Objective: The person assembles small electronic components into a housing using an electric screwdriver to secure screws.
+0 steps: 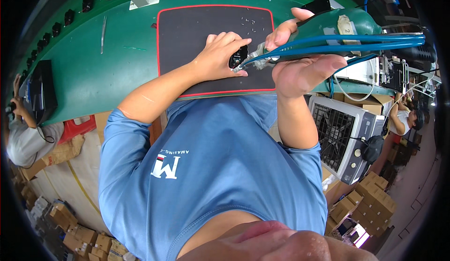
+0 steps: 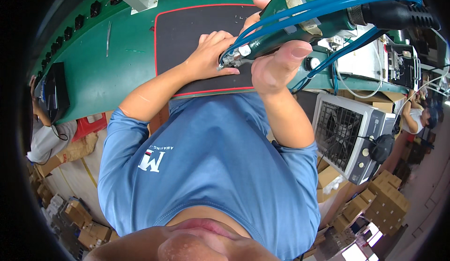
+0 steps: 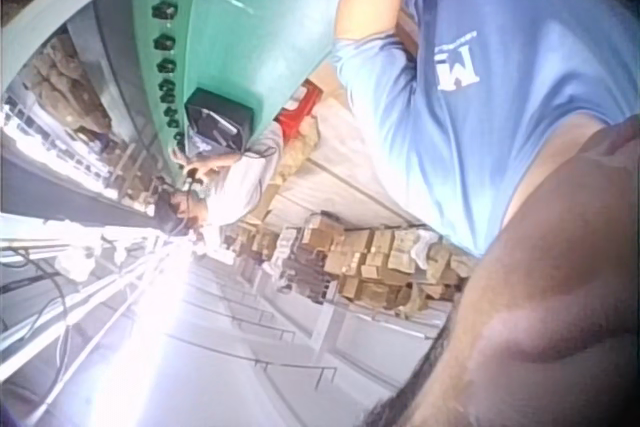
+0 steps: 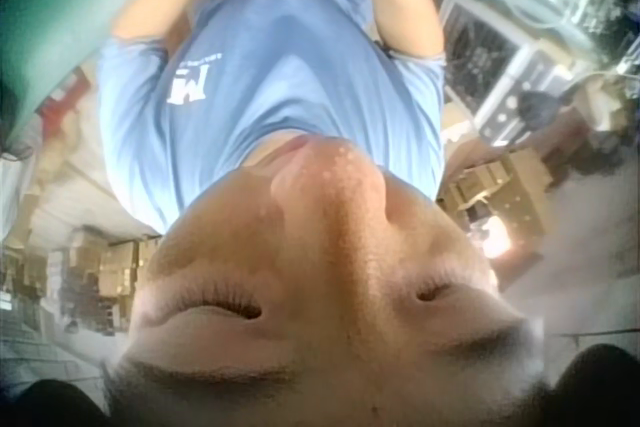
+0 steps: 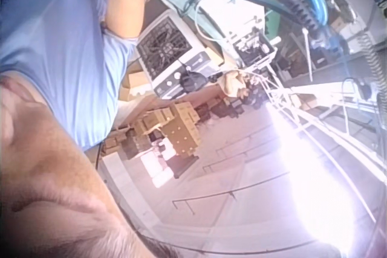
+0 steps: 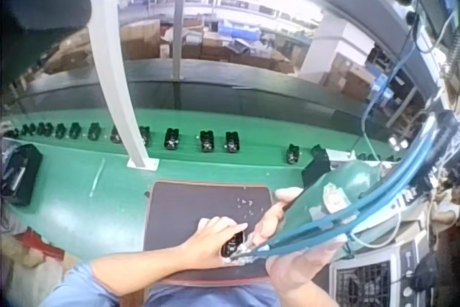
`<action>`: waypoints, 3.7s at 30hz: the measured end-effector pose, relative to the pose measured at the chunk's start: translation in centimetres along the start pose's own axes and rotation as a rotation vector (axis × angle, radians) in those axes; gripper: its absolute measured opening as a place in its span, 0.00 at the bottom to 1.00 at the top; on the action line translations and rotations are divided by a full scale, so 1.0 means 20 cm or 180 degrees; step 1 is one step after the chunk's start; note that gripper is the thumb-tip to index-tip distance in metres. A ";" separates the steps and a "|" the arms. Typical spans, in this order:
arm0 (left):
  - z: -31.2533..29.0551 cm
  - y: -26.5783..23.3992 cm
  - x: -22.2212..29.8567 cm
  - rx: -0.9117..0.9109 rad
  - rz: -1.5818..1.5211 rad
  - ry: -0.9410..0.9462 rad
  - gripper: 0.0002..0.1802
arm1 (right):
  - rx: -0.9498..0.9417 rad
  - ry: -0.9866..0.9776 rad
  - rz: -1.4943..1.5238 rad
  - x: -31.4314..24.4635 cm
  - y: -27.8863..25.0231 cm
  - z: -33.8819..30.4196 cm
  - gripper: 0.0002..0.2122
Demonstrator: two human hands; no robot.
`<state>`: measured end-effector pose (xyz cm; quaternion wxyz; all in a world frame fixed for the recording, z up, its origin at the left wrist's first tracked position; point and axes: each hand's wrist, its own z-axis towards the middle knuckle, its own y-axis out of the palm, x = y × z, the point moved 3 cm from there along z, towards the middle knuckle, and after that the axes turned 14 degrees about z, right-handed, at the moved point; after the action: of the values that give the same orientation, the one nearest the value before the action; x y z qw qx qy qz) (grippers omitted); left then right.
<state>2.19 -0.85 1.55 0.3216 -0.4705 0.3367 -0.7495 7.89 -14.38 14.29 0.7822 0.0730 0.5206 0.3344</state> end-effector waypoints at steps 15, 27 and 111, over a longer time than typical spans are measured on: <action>0.01 0.01 -0.02 -0.0058 -0.0228 -0.0016 0.48 | -0.0272 0.0313 0.0158 0.00 0.00 -0.01 0.50; 0.01 -0.01 0.00 0.0023 -0.0162 -0.0081 0.47 | -0.0024 0.0081 0.0713 -0.04 0.10 0.10 0.54; 0.09 -0.03 -0.02 -0.0123 0.0042 -0.0131 0.50 | -0.0066 0.0283 -0.0098 -0.13 -0.17 0.13 0.51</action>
<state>4.00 -0.59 2.39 0.3242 -0.4898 0.3475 -0.7309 10.93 -17.93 15.93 0.7640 0.0419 0.5525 0.3306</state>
